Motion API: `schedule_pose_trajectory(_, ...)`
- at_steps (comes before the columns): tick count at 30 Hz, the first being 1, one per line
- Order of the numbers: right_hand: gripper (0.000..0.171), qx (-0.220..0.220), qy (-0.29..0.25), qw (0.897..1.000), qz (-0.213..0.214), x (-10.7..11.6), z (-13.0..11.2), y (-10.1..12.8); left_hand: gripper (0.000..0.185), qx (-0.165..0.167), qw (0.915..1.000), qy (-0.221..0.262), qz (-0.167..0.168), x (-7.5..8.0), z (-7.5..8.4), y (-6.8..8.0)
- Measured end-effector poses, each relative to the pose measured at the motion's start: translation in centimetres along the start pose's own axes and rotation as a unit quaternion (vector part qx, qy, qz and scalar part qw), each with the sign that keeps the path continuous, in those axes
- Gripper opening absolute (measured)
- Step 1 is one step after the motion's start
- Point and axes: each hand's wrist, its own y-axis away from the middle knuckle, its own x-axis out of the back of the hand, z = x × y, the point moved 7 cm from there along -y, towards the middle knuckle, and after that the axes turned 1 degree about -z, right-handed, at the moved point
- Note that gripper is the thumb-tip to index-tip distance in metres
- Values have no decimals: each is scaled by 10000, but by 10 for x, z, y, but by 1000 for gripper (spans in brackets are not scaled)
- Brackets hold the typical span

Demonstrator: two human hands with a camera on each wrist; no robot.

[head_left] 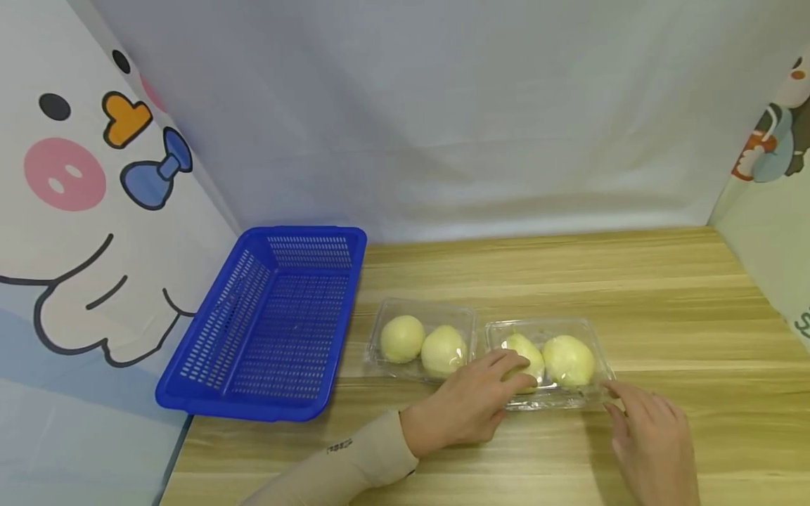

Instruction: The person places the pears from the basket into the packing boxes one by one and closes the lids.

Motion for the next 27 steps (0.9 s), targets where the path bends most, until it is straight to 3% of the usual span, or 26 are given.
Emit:
schedule_pose_trajectory(10, 51, 23, 3, 10000, -46, 2, 3, 3, 42, -183, 9997, -167, 38, -3, 8, 1)
schedule_pose_trajectory(18, 57, 31, -12, 9996, -290, -7, -1, 3, 47, -73, 9995, -294, 109, 0, 3, 0)
schedule_pose_trajectory(27, 59, 2, -9, 9988, -490, -9, -4, -1, 50, -9, 9976, -302, -621, 6, -3, -1)
